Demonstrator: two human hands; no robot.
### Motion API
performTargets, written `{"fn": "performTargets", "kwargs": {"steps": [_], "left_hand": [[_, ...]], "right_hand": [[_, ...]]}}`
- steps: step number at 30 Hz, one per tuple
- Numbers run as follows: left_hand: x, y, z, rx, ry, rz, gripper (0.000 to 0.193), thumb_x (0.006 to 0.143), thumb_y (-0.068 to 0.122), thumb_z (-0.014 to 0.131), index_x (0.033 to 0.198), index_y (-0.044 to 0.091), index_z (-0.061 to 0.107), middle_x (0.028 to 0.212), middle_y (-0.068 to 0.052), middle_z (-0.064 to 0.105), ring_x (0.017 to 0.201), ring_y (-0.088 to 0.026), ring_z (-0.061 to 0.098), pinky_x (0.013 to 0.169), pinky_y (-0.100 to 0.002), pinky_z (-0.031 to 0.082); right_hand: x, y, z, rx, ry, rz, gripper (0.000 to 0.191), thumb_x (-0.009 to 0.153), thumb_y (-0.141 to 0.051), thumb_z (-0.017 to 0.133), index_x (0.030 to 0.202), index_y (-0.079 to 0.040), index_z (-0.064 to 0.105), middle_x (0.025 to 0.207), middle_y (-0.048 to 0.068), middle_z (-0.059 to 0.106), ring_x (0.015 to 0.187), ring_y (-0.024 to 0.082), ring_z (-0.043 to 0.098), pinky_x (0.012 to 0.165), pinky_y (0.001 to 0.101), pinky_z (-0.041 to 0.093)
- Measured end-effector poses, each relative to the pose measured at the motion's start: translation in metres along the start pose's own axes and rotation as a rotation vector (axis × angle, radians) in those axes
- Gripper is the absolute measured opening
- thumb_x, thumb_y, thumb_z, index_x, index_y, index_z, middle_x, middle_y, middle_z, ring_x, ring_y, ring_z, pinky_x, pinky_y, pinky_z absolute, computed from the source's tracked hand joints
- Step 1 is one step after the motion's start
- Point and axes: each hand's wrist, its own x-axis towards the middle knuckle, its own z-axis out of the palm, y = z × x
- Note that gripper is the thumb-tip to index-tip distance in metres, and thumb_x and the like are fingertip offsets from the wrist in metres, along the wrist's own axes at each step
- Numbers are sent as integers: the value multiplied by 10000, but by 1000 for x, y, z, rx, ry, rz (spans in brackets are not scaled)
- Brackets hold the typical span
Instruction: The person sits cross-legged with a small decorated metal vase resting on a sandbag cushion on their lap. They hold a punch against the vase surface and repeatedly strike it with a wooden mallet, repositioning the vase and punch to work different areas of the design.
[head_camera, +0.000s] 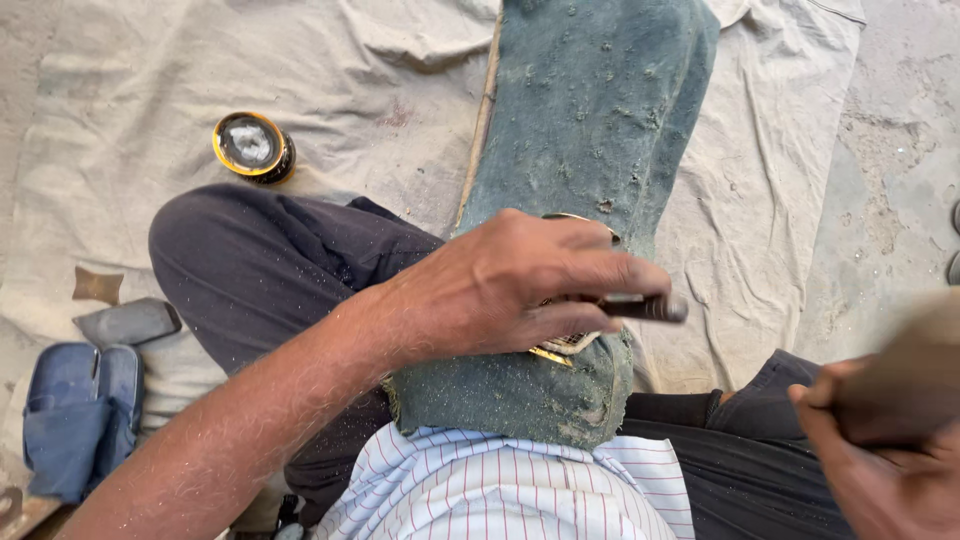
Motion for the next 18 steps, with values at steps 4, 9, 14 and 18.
{"fn": "performTargets", "kwargs": {"steps": [4,9,14,18], "left_hand": [[-13,11,13,-81,223,-128,431,952,149,775,1339,94,594,1193,-52,712,984,-133,759,803,-235,685],[-19,19,30,-85,321,-394,413,918,153,804,1284,67,632,931,-37,691,786,-105,716,670,-231,655],[-20,33,47,-46,491,-408,405,952,117,794,1301,41,602,1026,-50,681,880,-83,741,745,-220,687],[-20,37,62,-51,603,-470,413,950,112,786,1320,42,617,986,-49,678,874,-93,734,761,-208,699]], "right_hand": [[10,41,16,149,37,63,323,877,36,769,1148,54,593,945,186,701,855,163,721,777,303,616],[32,74,22,-7,-2,105,321,887,21,756,1165,52,597,954,181,702,854,160,723,779,299,615],[68,97,19,-247,-83,75,321,898,5,743,1182,49,601,964,175,702,854,156,725,781,294,614],[96,107,26,-354,-116,23,322,906,-7,733,1196,48,604,972,171,703,853,153,726,783,291,614]]}}
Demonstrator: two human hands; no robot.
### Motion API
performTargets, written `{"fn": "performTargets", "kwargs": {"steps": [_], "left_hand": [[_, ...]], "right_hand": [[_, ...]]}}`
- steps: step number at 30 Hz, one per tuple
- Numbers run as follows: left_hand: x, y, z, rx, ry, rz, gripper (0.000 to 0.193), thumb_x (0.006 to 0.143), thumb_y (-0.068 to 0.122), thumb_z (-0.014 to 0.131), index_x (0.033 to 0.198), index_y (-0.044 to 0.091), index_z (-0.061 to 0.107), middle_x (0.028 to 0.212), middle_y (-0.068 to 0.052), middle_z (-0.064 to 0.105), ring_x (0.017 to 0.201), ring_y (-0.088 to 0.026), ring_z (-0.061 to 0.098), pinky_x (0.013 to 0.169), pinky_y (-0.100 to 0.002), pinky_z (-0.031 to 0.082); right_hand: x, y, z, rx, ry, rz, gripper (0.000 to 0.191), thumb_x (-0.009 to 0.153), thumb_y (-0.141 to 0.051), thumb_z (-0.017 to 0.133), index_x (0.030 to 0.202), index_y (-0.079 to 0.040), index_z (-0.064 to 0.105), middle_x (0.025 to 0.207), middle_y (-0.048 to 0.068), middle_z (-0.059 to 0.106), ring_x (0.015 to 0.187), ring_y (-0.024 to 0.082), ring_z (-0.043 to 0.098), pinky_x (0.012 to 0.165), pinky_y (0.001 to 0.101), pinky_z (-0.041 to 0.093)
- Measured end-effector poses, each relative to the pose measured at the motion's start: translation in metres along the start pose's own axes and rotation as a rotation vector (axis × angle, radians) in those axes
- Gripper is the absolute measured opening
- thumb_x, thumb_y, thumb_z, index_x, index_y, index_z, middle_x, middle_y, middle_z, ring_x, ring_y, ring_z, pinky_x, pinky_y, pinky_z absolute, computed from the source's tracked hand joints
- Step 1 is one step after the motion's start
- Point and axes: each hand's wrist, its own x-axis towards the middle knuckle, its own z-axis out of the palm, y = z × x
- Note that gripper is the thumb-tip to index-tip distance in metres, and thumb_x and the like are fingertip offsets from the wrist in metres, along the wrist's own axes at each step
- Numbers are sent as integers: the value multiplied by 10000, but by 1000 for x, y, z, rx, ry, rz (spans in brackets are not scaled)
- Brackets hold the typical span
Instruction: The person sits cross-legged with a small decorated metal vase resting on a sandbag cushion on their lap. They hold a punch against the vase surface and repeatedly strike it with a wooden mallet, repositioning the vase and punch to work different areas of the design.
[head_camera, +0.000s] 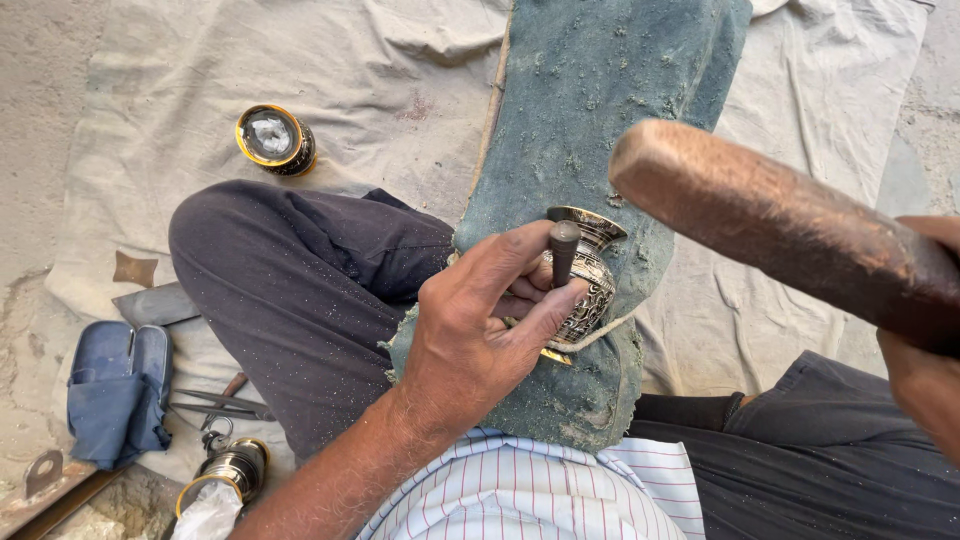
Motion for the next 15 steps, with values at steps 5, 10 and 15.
{"fn": "performTargets", "kwargs": {"steps": [5,10,15], "left_hand": [[-2,-8,7,-6,39,-23,437,954,128,780,1348,69,601,983,-40,681,879,-81,737,737,-211,653],[1,-5,6,117,15,122,384,1005,145,771,1347,93,605,1000,-34,668,944,-89,747,785,-217,649],[8,6,0,196,-66,121,393,948,160,802,1304,85,655,901,-65,659,768,-166,695,652,-332,587]], "right_hand": [[33,-3,6,-85,-30,-62,324,917,-23,720,1213,46,608,981,165,704,853,150,728,785,286,613],[47,-3,8,-124,-51,-97,329,927,-38,707,1231,44,612,991,159,705,852,147,730,787,282,612],[40,5,11,-146,-75,-122,334,937,-54,694,1248,41,616,1001,154,705,852,143,732,789,278,611]]}}
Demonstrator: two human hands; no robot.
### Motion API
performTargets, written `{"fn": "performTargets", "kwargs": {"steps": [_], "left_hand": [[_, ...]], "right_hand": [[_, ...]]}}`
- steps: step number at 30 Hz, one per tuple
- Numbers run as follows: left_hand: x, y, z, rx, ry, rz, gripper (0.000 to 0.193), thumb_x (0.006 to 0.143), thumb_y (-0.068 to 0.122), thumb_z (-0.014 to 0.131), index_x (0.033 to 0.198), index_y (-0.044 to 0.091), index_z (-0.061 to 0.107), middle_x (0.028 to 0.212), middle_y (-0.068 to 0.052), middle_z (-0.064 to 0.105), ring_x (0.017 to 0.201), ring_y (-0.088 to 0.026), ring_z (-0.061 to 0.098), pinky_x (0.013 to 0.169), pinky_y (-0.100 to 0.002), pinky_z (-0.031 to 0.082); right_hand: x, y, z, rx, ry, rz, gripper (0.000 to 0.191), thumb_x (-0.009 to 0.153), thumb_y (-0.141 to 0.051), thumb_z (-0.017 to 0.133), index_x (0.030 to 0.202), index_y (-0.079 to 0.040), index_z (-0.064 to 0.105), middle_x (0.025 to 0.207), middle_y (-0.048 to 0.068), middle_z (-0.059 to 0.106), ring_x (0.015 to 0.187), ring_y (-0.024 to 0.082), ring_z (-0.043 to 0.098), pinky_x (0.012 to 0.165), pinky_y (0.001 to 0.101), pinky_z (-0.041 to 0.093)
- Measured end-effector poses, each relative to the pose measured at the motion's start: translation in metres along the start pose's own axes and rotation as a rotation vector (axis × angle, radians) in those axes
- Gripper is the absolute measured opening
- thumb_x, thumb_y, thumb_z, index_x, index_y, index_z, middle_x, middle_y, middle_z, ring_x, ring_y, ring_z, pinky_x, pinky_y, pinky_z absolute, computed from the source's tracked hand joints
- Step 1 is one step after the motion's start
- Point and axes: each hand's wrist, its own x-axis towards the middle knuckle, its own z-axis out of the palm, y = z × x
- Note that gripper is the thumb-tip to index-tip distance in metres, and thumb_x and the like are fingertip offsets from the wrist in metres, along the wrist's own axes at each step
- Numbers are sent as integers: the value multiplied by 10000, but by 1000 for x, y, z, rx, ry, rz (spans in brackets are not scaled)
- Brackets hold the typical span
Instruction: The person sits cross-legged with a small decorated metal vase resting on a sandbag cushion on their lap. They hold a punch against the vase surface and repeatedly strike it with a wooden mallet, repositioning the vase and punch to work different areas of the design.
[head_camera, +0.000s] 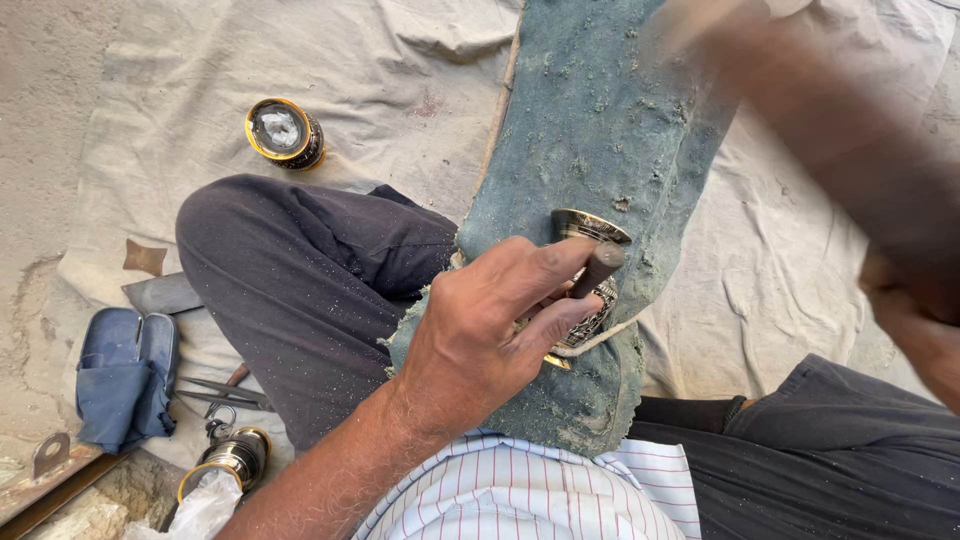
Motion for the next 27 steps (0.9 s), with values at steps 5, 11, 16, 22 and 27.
{"fn": "performTargets", "kwargs": {"steps": [5,11,16,22,27], "left_hand": [[13,0,-9,11,-109,63,377,945,167,794,1291,104,657,948,-73,667,785,-212,692,671,-348,580],[26,0,-13,48,-268,170,469,922,185,776,1358,128,613,945,-60,650,801,-217,696,701,-354,591],[36,0,-15,93,-415,244,458,903,182,791,1332,168,629,880,-58,616,750,-231,675,638,-388,558],[48,-2,-15,123,-546,420,492,896,146,779,1363,218,641,895,-44,630,743,-214,675,617,-379,572],[38,4,-21,-24,-367,227,422,961,194,777,1358,181,636,945,-6,698,787,-112,717,678,-279,622]], "right_hand": [[-17,9,4,-5,-7,-24,341,948,-69,682,1265,39,620,1010,148,706,852,140,734,791,273,611],[-44,-11,-8,-55,-19,-114,351,961,-88,666,1286,37,625,1022,141,707,851,135,736,793,268,610],[-96,-45,-23,270,262,-217,273,927,-27,724,1165,93,663,940,171,703,812,164,708,737,272,572],[-114,-81,-25,430,295,-168,243,824,87,824,1020,84,681,869,163,715,756,180,707,697,274,580],[-117,-113,-37,882,327,-39,253,871,144,758,1072,57,632,960,127,699,913,171,714,863,297,626]]}}
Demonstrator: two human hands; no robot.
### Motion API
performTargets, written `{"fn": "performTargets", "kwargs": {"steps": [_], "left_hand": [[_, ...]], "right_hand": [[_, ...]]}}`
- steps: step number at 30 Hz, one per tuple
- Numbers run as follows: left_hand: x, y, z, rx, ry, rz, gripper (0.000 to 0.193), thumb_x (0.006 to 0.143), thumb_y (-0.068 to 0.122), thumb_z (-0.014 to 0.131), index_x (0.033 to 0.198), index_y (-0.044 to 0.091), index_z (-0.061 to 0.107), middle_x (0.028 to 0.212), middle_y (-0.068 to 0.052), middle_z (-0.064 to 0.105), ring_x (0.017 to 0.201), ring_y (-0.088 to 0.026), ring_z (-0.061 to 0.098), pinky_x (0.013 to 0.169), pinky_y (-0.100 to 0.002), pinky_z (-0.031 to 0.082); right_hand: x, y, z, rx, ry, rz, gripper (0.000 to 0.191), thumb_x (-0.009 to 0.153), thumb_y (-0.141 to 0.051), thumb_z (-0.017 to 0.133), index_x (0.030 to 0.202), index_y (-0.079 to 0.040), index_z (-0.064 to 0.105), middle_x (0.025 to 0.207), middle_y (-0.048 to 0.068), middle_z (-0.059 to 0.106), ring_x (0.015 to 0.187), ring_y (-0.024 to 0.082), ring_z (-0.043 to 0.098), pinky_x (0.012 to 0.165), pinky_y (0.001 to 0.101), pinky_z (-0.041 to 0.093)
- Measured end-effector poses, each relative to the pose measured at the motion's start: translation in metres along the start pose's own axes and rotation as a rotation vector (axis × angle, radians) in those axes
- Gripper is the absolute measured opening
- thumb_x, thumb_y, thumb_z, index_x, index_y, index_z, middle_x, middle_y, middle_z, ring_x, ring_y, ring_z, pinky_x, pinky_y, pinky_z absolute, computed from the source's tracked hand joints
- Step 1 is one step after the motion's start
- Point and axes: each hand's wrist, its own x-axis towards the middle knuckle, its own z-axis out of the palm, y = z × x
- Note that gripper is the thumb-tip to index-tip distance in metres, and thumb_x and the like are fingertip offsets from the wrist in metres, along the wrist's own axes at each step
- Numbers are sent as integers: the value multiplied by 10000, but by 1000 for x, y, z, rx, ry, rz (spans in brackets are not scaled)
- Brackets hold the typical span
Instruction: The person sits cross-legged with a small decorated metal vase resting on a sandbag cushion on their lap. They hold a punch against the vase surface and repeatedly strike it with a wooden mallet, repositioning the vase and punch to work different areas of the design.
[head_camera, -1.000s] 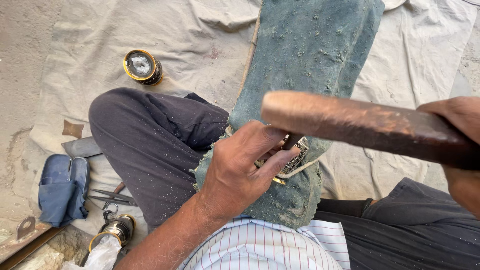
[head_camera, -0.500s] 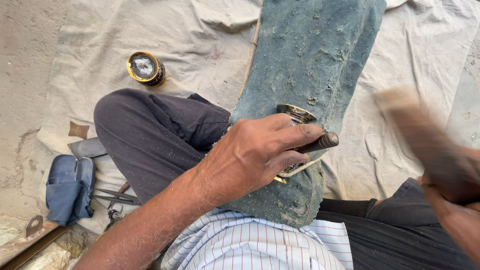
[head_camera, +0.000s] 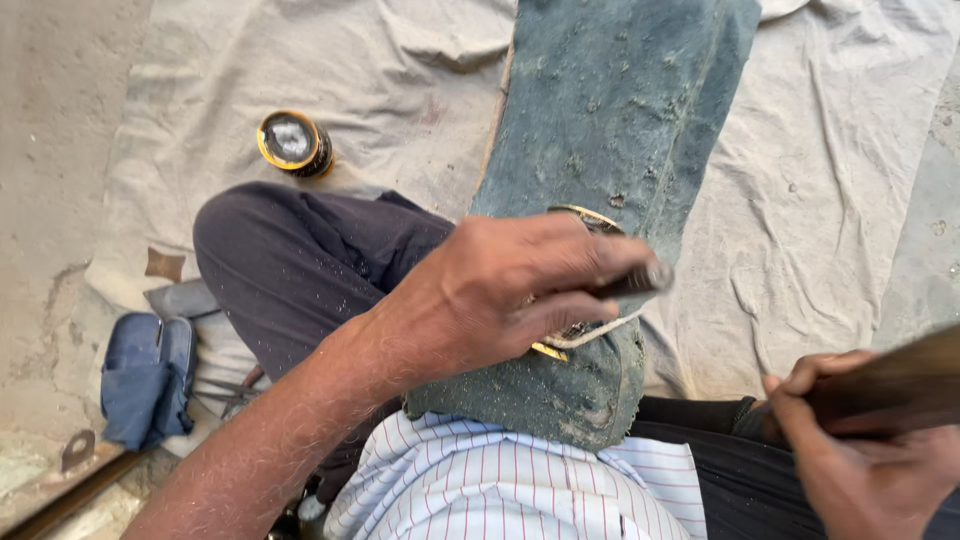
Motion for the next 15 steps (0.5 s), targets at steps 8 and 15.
{"fn": "performTargets", "kwargs": {"steps": [8,15], "left_hand": [[-13,0,16,-11,141,-153,432,926,166,791,1324,103,635,985,-48,721,786,-126,729,676,-280,624],[-11,2,23,142,110,-120,462,923,192,796,1348,156,619,891,-61,632,749,-193,683,653,-333,602]], "right_hand": [[40,45,-32,-312,-254,-4,357,788,154,696,1117,31,633,947,141,702,914,188,731,874,339,610],[51,103,-43,-523,-235,88,337,796,134,702,1111,30,636,940,139,703,905,188,730,866,337,610]]}}
